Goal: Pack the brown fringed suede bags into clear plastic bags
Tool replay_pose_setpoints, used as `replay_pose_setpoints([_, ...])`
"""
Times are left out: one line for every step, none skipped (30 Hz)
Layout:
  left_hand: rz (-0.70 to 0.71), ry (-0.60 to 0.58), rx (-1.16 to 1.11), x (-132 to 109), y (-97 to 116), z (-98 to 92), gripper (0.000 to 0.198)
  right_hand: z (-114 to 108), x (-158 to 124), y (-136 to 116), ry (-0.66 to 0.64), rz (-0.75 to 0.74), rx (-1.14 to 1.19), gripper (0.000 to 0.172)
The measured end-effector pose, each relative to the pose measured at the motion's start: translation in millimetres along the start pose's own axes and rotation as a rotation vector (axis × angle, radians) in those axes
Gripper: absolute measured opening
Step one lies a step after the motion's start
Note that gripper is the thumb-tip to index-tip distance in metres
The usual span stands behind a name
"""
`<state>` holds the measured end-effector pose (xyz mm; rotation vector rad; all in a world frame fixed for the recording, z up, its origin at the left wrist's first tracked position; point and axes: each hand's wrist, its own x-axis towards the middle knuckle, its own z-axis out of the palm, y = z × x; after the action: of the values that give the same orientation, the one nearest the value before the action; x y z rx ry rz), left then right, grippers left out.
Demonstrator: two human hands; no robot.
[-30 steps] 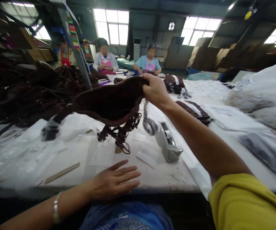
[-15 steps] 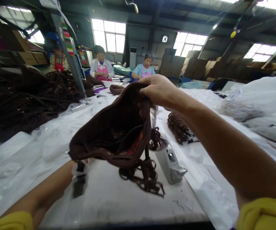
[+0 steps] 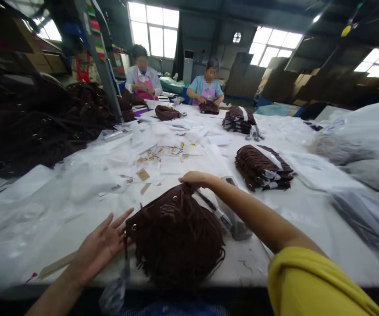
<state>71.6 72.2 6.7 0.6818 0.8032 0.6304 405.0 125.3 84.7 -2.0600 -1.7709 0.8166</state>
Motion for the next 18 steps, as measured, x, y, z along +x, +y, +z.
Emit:
replay_pose_setpoints([0.056, 0.066, 0.001, -8.7, -1.6, -0.7, 0.063, 5.8, -6.2, 2.8, 0.048, -0.017, -0.006, 0.022])
replay_pose_setpoints([0.132, 0.148, 0.047, -17.7, -5.0, -0.8, 0.064, 10.0, -16.6, 5.1, 0.120, -0.043, -0.012, 0.027])
replay_pose_setpoints([0.212, 0.238, 0.137, -27.1, -10.4, 0.0, 0.064, 13.4, -31.1, 7.6, 0.212, -0.079, -0.016, 0.031])
replay_pose_setpoints([0.292, 0.323, 0.260, -36.6, -18.1, 1.8, 0.066, 16.9, -49.0, 10.5, 0.313, -0.128, -0.017, 0.033])
replay_pose_setpoints([0.369, 0.392, 0.407, -45.9, -27.9, 4.7, 0.067, 21.4, -69.3, 14.3, 0.416, -0.185, -0.020, 0.034])
replay_pose_setpoints([0.442, 0.434, 0.565, -54.3, -39.1, 8.7, 0.067, 27.5, -90.9, 18.8, 0.475, -0.235, -0.026, 0.034])
replay_pose_setpoints([0.509, 0.436, 0.723, -61.0, -51.0, 13.4, 0.066, 35.2, -112.4, 24.0, 0.461, -0.272, -0.037, 0.033])
replay_pose_setpoints([0.572, 0.387, 0.874, -65.5, -62.7, 18.5, 0.066, 44.6, -132.4, 29.3, 0.452, -0.280, -0.061, 0.032])
replay_pose_setpoints([0.629, 0.293, 1.015, -67.2, -73.0, 23.3, 0.066, 55.2, -150.0, 34.4, 0.455, -0.266, -0.091, 0.033])
replay_pose_setpoints([0.678, 0.176, 1.147, -65.8, -81.0, 27.2, 0.066, 66.3, -164.5, 38.7, 0.455, -0.237, -0.119, 0.035])
replay_pose_setpoints([0.709, 0.049, 1.265, -61.6, -85.8, 29.6, 0.067, 77.2, -175.9, 41.6, 0.443, -0.204, -0.144, 0.039])
replay_pose_setpoints([0.726, -0.069, 1.364, -55.1, -86.9, 30.1, 0.069, 87.1, -184.5, 43.0, 0.424, -0.172, -0.165, 0.043])
replay_pose_setpoints([0.726, -0.151, 1.452, -47.5, -84.0, 28.4, 0.066, 95.4, -190.9, 42.8, 0.398, -0.147, -0.186, 0.047])
replay_pose_setpoints([0.716, -0.202, 1.523, -39.9, -77.3, 24.9, 0.062, 101.4, -195.9, 40.9, 0.364, -0.127, -0.208, 0.050])
replay_pose_setpoints([0.697, -0.215, 1.575, -33.6, -67.2, 20.3, 0.059, 104.8, -200.1, 37.6, 0.326, -0.111, -0.231, 0.053])
replay_pose_setpoints([0.684, -0.198, 1.621, -29.5, -54.5, 15.6, 0.057, 105.6, -204.0, 33.2, 0.285, -0.093, -0.256, 0.053])
replay_pose_setpoints([0.686, -0.131, 1.658, -28.1, -40.4, 11.9, 0.055, 104.0, -207.7, 28.1, 0.248, -0.072, -0.286, 0.053])
replay_pose_setpoints([0.693, -0.040, 1.675, -29.2, -25.9, 10.3, 0.050, 100.5, -210.9, 22.5, 0.224, -0.050, -0.314, 0.050])
